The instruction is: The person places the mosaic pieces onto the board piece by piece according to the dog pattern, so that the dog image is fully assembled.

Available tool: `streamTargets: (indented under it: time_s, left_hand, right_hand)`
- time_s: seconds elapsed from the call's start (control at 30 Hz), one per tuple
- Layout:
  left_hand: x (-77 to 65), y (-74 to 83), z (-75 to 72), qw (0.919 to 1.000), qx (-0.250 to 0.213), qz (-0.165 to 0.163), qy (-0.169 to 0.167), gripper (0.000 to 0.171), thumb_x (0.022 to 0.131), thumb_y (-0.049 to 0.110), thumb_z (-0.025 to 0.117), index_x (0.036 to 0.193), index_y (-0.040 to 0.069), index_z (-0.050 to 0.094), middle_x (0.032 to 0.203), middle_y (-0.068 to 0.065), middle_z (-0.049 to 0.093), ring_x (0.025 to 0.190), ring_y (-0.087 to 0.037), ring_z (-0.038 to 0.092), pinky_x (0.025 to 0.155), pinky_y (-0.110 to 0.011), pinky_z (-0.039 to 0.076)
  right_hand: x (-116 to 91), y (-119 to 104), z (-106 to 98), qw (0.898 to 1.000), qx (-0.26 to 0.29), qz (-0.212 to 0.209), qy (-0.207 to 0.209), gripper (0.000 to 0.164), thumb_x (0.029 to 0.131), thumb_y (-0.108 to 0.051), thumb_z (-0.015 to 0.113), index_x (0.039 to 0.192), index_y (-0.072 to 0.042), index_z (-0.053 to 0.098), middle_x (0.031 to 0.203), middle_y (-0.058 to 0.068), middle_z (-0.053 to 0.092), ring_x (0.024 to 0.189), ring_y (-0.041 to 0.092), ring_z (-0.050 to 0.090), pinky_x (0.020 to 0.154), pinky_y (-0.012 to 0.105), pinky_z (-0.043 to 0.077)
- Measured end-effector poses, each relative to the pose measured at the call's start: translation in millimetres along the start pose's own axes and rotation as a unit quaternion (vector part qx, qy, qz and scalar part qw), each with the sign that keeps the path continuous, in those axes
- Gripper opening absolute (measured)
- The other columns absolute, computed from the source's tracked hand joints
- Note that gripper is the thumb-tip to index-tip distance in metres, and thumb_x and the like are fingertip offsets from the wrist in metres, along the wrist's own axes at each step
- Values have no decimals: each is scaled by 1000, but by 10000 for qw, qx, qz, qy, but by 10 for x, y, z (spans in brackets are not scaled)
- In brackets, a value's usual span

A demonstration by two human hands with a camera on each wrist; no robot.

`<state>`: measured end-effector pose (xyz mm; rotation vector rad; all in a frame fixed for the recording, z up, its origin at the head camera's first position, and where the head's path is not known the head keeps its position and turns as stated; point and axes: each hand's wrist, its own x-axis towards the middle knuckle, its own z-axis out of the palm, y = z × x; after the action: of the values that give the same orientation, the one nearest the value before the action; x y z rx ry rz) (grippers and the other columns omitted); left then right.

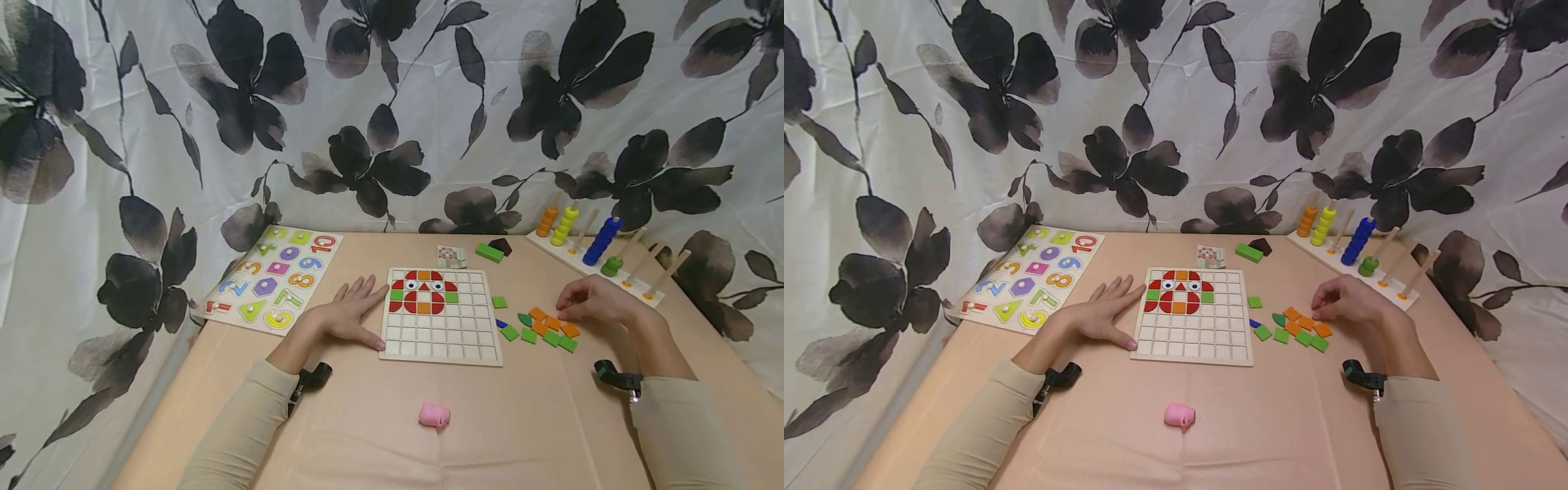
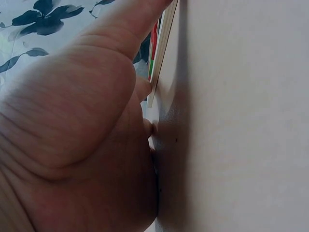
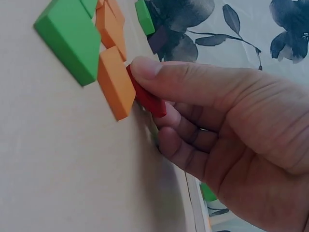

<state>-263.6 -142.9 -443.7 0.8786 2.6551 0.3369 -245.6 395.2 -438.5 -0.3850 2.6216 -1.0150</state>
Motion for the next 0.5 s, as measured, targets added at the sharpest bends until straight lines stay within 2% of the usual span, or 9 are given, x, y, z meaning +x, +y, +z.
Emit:
streamTargets:
  time_s: [0.1,0.2,0.33,0.5]
  left_hand:
    - [2,-2,5,10000,-16,-25,6,123,62,82,64,155,29,4,161,-10,-9,147,-29,-12,115,-54,-6]
    - [7,-5,10,10000,-18,-37,23,123,62,83,63,156,29,5,161,-9,-9,147,-29,-12,115,-53,-6]
    - [14,-7,20,10000,28,-4,23,123,61,83,63,156,28,6,161,-11,-8,147,-30,-12,115,-54,-6]
    - [16,-1,20,10000,42,-8,19,124,60,84,62,156,28,5,161,-10,-9,147,-30,-12,115,-54,-6]
  right_hand:
    - [5,-35,-28,9997,168,-166,9,15,85,-20,74,96,-10,72,92,3,72,86,22,64,81,23,50]
    - [43,-146,-32,9979,296,-559,135,15,89,-16,70,100,-7,72,96,6,73,88,22,66,79,21,52]
    - [191,-400,65,9916,401,-1173,359,17,91,-17,67,104,-8,71,101,7,72,88,22,65,76,23,54]
    - [449,-784,273,9841,659,-1635,212,14,91,-18,67,103,-13,72,101,5,70,89,22,64,79,25,54]
